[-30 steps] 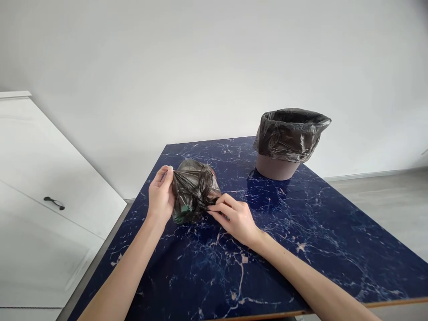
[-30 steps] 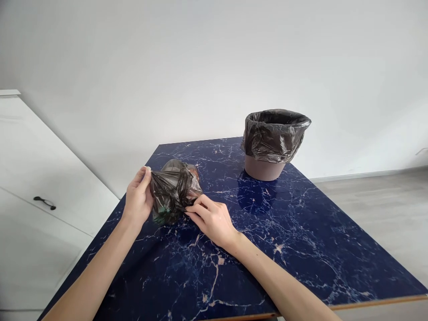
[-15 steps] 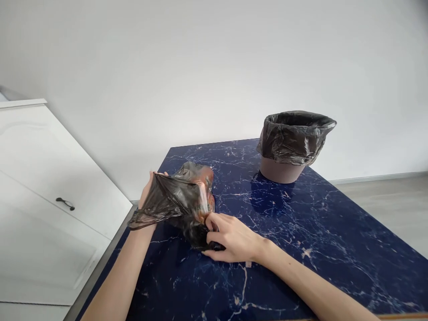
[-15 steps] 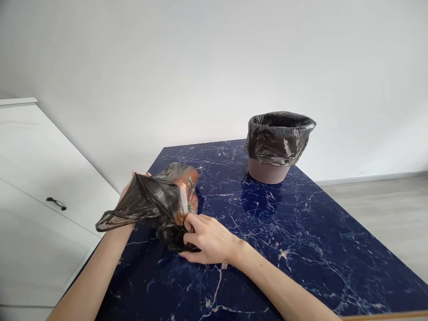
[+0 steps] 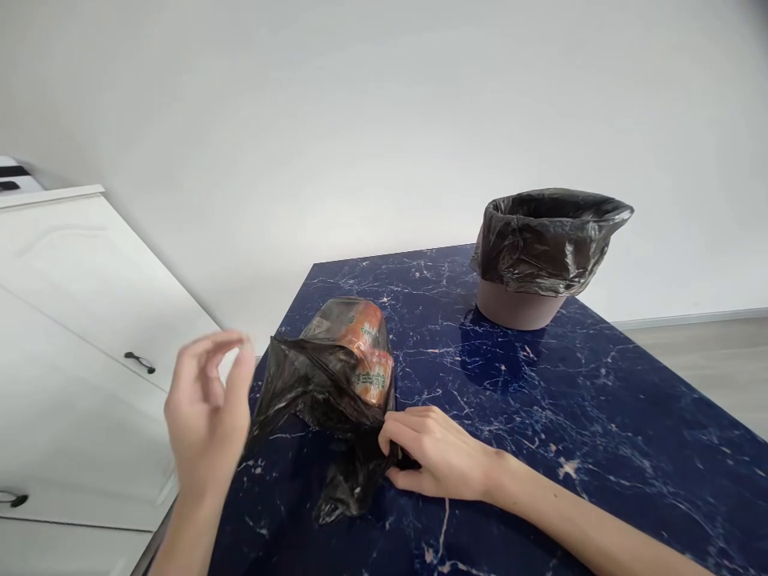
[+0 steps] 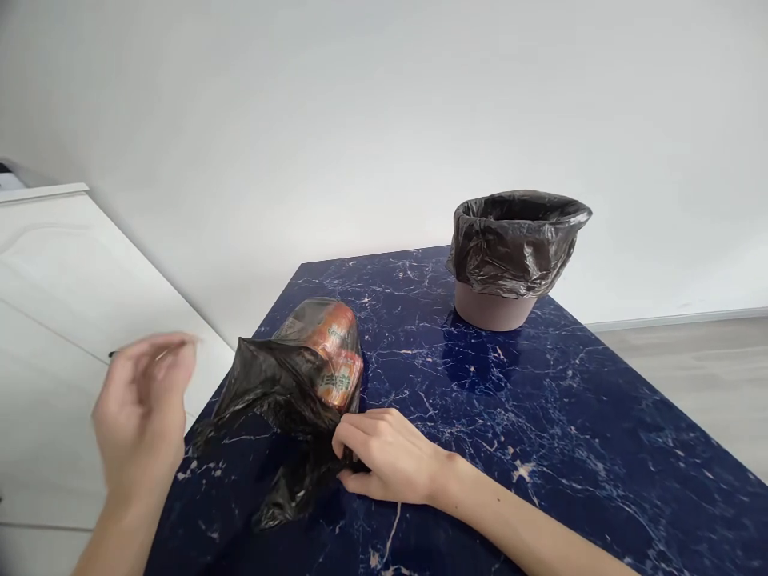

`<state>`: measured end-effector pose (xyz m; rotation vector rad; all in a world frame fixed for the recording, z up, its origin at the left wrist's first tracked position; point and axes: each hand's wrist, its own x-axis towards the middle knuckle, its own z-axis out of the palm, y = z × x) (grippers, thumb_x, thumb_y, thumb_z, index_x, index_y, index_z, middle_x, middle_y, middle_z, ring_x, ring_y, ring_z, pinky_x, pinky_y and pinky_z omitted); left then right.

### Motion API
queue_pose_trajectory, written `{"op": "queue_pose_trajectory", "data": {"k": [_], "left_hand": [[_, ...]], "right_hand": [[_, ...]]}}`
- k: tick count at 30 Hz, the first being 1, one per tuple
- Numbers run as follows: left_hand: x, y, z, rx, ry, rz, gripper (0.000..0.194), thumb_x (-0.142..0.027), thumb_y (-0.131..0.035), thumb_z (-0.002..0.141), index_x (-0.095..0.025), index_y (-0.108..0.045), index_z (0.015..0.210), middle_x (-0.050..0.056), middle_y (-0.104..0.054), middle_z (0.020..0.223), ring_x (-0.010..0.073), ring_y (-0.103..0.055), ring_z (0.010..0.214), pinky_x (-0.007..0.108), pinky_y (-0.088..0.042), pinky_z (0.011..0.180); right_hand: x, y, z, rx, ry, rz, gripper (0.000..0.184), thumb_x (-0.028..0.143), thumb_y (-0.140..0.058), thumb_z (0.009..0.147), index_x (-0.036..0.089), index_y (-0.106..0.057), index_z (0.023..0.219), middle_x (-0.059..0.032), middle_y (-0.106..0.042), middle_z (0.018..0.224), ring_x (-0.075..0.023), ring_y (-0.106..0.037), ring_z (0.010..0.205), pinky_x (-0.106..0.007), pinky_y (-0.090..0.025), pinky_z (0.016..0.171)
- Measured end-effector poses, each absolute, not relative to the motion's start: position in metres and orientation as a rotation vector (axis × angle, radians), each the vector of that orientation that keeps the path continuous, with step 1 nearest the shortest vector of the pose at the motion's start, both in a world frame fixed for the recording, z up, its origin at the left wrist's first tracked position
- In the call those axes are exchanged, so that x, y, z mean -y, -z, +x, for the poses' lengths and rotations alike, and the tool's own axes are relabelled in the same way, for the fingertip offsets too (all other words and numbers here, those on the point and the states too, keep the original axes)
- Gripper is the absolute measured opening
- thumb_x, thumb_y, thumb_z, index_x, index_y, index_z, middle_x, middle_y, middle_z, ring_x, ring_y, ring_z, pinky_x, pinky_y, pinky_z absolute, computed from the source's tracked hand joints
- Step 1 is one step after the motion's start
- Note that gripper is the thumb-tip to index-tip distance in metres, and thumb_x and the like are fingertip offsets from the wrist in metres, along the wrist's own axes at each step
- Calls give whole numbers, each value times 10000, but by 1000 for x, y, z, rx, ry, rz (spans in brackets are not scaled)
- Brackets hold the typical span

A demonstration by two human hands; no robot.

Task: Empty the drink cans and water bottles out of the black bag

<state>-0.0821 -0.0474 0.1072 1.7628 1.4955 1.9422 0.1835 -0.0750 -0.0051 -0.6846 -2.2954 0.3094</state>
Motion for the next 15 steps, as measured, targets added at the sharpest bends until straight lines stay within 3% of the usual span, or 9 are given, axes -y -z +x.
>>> {"op": "queue_pose_trajectory", "data": {"k": [2, 4, 9, 12, 15], "left_hand": [[78, -96, -71, -1332, -1830, 2220, 144, -214, -757, 926, -301, -737, 1039, 22, -749, 1025, 247, -718, 1016, 378, -590, 923], [99, -81, -63, -1179, -1497, 2513, 256, -126, -698, 930, -309, -719, 1108, 33, -756, 1028, 248, -733, 980, 371, -602, 877], [112, -49, -60, -1186, -855, 2554, 309, -174, -484, 1066, -302, -716, 1223, 73, -784, 1179, 250, -776, 1079, 331, -640, 916], [106, -33, -69, -1389, -835, 2541, 346, -248, -440, 1097, -280, -701, 1322, 105, -758, 1308, 284, -753, 1201, 399, -631, 1022], [94, -20, -79, -1633, -999, 2488, 298, -330, -512, 1065, -257, -733, 1251, 136, -762, 1276, 347, -747, 1200, 504, -627, 1031]], "right_hand": [[77, 3, 184, 2222, -302, -693, 229, 92, -632, 864, 249, -515, 982, 54, -607, 832, -124, -492, 630, -274, -374, 613], [79, 3, 185, 2144, -275, -697, 242, 61, -564, 861, 254, -492, 989, 47, -588, 834, -126, -483, 626, -278, -351, 595], [87, 2, 185, 2019, -182, -670, 198, 84, -516, 943, 263, -476, 1017, 52, -548, 798, -125, -466, 584, -285, -322, 552], [96, -1, 181, 2037, -99, -576, 167, 93, -497, 971, 259, -487, 987, 51, -527, 752, -137, -451, 572, -295, -329, 540], [108, -4, 173, 2091, -8, -459, 168, 89, -460, 992, 235, -523, 939, 34, -543, 737, -136, -465, 575, -294, -355, 537]]}}
